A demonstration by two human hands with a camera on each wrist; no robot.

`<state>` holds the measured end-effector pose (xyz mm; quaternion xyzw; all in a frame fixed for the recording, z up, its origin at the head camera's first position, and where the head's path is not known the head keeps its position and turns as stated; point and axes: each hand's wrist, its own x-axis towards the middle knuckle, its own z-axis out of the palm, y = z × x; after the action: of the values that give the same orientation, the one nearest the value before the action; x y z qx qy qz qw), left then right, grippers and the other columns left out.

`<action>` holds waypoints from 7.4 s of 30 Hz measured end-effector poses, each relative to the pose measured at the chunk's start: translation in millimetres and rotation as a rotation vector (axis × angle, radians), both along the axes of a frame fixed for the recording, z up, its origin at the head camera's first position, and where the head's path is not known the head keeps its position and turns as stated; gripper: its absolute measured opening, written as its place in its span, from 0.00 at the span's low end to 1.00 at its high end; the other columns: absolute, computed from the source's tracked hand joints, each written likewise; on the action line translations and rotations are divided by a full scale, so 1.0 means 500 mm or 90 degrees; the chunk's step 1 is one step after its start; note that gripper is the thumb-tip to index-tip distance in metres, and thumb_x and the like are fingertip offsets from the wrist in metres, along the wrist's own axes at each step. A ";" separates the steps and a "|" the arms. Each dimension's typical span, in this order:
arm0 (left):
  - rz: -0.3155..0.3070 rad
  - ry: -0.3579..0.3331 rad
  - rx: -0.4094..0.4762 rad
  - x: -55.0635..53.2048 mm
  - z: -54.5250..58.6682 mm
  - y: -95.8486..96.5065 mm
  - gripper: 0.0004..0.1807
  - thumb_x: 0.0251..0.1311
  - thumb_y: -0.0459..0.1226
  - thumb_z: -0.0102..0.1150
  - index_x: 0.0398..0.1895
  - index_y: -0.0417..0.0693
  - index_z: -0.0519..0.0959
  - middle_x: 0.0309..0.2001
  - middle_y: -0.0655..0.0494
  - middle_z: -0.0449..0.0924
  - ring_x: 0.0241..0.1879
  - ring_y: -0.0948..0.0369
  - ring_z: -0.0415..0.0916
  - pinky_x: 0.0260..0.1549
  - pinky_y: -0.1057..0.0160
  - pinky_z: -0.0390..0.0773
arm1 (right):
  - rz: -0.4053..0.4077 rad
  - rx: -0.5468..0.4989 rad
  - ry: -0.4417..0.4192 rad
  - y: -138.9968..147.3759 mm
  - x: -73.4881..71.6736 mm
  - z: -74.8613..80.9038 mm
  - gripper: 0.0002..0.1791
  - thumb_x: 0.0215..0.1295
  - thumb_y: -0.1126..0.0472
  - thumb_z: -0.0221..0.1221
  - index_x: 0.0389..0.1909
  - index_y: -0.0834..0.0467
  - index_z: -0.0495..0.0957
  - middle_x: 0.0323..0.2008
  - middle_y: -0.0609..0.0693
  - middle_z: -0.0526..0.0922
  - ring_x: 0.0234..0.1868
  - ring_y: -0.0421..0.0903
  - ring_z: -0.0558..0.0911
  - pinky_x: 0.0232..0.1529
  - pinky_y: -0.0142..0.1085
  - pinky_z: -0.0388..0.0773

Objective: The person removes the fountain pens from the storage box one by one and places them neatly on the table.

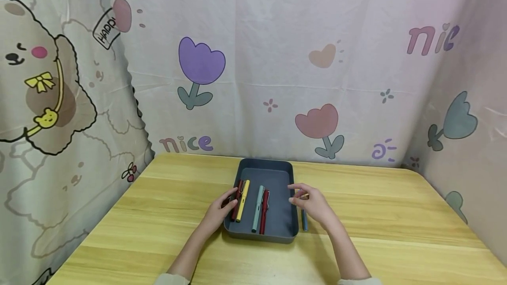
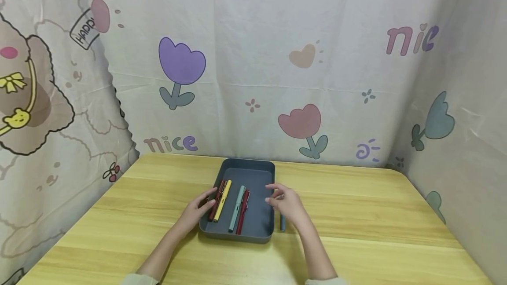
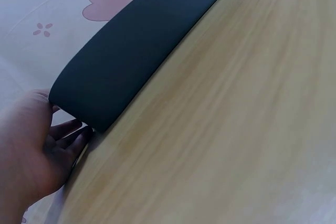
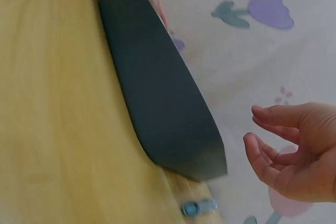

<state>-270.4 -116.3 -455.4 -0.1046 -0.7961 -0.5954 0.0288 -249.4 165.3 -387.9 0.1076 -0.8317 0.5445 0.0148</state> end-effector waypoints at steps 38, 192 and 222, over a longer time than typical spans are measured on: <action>-0.012 -0.012 0.004 0.020 0.032 -0.001 0.24 0.65 0.35 0.51 0.63 0.38 0.66 0.63 0.34 0.59 0.62 0.39 0.54 0.55 0.43 0.59 | 0.089 0.110 -0.021 -0.129 0.002 -0.081 0.10 0.56 0.66 0.63 0.40 0.60 0.79 0.19 0.48 0.73 0.19 0.44 0.74 0.20 0.36 0.70; -0.003 -0.004 0.001 -0.001 -0.007 -0.002 0.24 0.65 0.39 0.52 0.63 0.44 0.68 0.63 0.37 0.60 0.62 0.42 0.56 0.55 0.45 0.60 | -0.088 0.053 -0.016 -0.002 0.057 -0.004 0.17 0.55 0.73 0.60 0.46 0.59 0.78 0.30 0.52 0.76 0.28 0.46 0.78 0.26 0.37 0.75; -0.019 -0.005 0.000 0.043 0.059 0.009 0.23 0.66 0.33 0.49 0.63 0.35 0.65 0.62 0.32 0.59 0.61 0.38 0.55 0.54 0.42 0.60 | -0.137 0.035 -0.045 0.108 0.066 -0.024 0.18 0.57 0.72 0.58 0.51 0.65 0.75 0.34 0.57 0.78 0.35 0.51 0.79 0.32 0.40 0.79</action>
<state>-248.7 -111.9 -425.7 -0.1142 -0.7943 -0.5965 0.0166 -216.4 219.2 -400.1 -0.0010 -0.8529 0.5204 0.0406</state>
